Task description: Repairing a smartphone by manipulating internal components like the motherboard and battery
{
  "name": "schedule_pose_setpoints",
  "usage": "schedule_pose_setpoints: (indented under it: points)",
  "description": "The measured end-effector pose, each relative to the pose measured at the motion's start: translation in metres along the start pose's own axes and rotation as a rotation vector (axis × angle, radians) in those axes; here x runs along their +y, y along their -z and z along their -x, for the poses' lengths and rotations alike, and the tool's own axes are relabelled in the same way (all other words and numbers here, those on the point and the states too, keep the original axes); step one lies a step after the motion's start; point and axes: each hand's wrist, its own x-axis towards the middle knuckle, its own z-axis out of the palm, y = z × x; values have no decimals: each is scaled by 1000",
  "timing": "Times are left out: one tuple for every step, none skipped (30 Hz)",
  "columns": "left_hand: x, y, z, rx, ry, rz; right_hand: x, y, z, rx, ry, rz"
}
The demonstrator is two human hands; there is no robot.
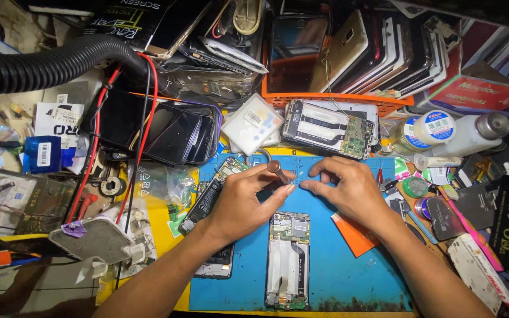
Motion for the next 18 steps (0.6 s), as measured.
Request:
schedule_pose_setpoints:
  points:
    - [-1, 0, 1, 0, 0, 1, -3, 1, -1, -1, 0, 1]
    - [-1, 0, 1, 2, 4, 3, -6, 2, -2, -11, -18, -14]
    - [-1, -1, 1, 2, 6, 6, -9, 4, -4, -19, -36, -29]
    - [-1, -1, 1, 2, 5, 7, -3, 3, -3, -18, -36, -28]
    - [-1, -1, 1, 0, 10, 9, 2, 2, -2, -30, -46, -15]
    - [-1, 0, 1, -1, 16, 11, 7, 2, -1, -43, -56, -3]
    - [-1, 0, 0, -1, 17, 12, 3, 4, -2, -44, -56, -2]
    - [-1, 0, 0, -2, 10, 10, -1, 7, -3, -84, -39, -14]
    - [-1, 0, 0, -3, 3, 7, -5, 9, -3, -125, -23, -27]
    - [-1, 0, 1, -3, 3, 7, -5, 8, -3, -125, -22, -27]
    - [-1, 0, 1, -4, 7, 9, -4, 8, -3, -146, -16, -9]
    - [-1, -1, 1, -4, 10, 11, -3, 8, -3, -168, -9, 10]
    - [-1, 0, 1, -6, 9, 11, 0, 7, -4, -166, -10, 10]
    - [0, 0, 1, -8, 8, 6, 4, 6, -4, -147, -15, -17]
    - [0, 0, 1, -9, 7, 0, 8, 5, -5, -128, -18, -43]
    - [1, 0, 0, -9, 5, 0, 4, 7, -7, -126, -18, -43]
    - [1, 0, 1, -11, 7, 3, 0, 8, -9, -119, -28, -56]
    - [1, 0, 1, -12, 10, 5, -5, 10, -11, -112, -38, -68]
